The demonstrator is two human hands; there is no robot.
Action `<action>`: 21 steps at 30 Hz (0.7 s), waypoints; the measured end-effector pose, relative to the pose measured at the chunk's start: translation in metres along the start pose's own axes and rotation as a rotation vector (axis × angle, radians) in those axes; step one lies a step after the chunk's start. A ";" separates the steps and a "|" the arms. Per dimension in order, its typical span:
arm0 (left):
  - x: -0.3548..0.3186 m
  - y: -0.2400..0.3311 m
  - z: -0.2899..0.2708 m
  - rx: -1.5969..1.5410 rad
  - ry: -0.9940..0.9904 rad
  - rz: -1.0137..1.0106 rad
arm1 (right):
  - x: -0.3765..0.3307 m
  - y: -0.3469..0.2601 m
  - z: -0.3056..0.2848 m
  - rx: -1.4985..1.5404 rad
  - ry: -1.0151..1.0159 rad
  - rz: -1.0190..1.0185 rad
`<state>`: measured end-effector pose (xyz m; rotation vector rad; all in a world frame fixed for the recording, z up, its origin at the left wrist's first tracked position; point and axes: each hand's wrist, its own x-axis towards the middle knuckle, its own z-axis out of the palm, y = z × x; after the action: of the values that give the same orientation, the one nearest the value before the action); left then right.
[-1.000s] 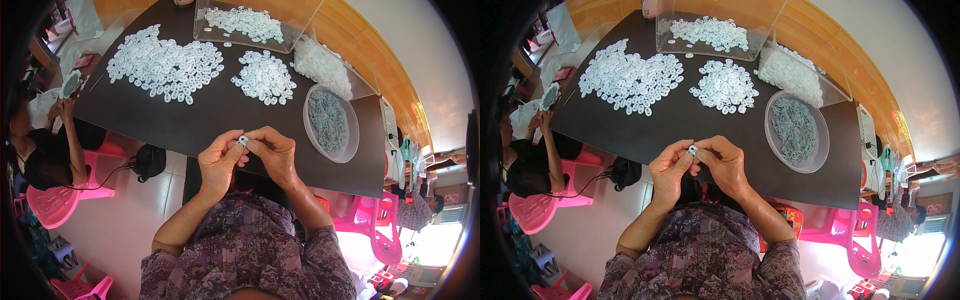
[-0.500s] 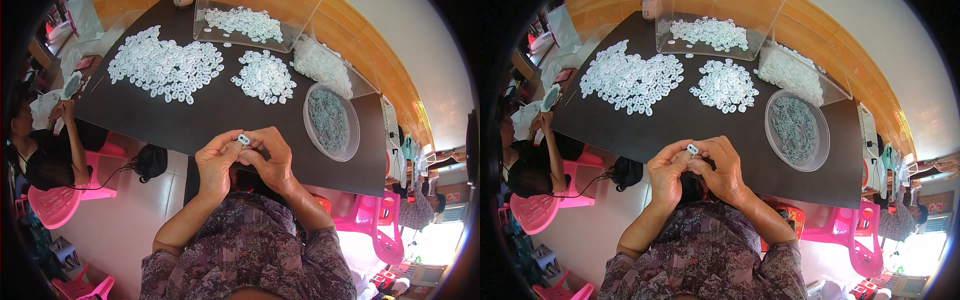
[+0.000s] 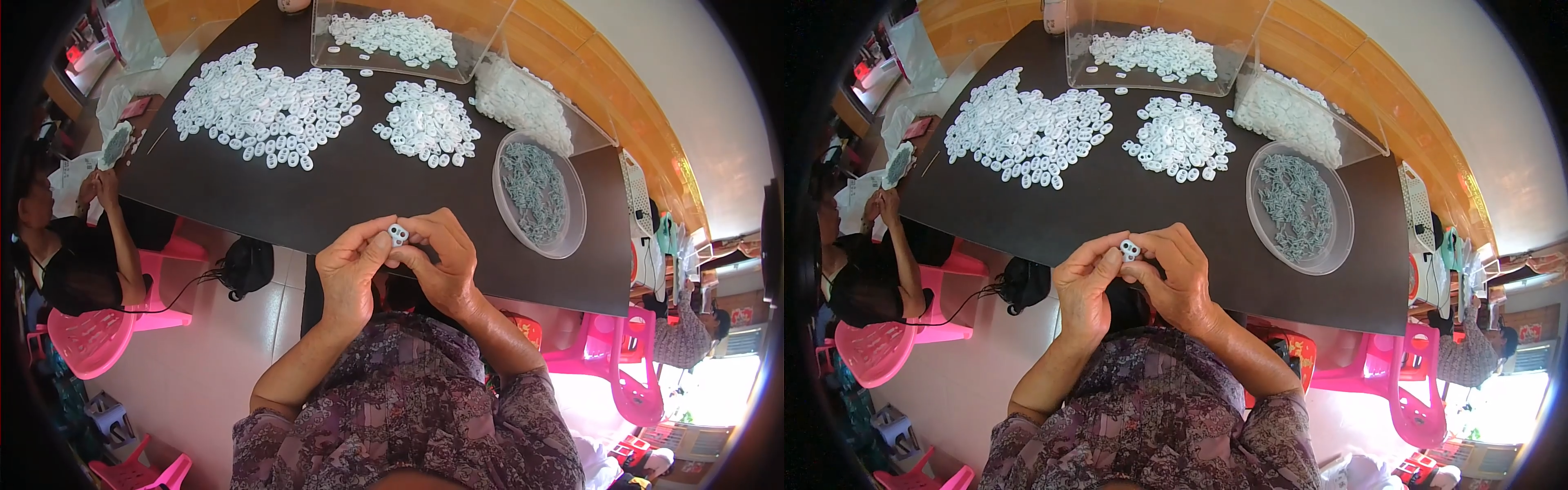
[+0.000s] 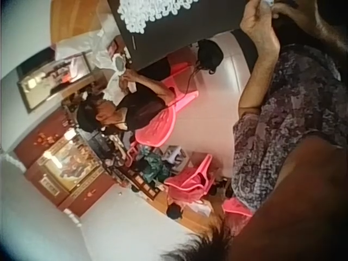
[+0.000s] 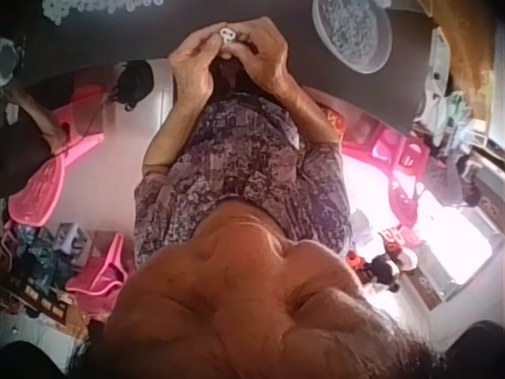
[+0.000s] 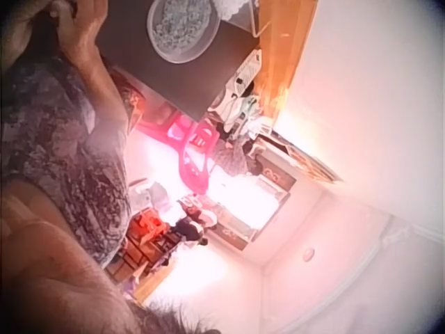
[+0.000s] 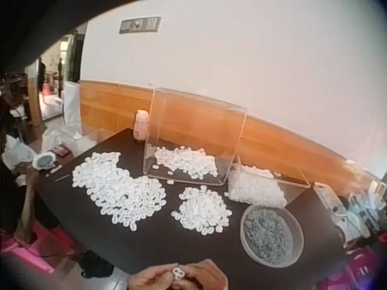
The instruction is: Manually assembling small white plastic components by inserting metal pins into them.
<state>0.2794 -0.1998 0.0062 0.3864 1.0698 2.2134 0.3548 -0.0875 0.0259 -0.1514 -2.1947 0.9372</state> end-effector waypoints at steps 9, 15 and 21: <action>0.000 -0.011 -0.005 0.220 -0.060 0.258 | -0.003 -0.002 0.005 0.020 0.044 -0.039; -0.005 -0.018 0.000 0.182 0.001 0.326 | -0.003 0.000 0.011 0.004 0.123 -0.134; -0.005 -0.013 0.007 0.199 0.049 0.362 | -0.002 -0.008 0.013 0.000 0.118 -0.109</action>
<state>0.2914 -0.1931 0.0005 0.6602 1.3385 2.4450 0.3492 -0.1020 0.0240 -0.0842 -2.0731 0.8466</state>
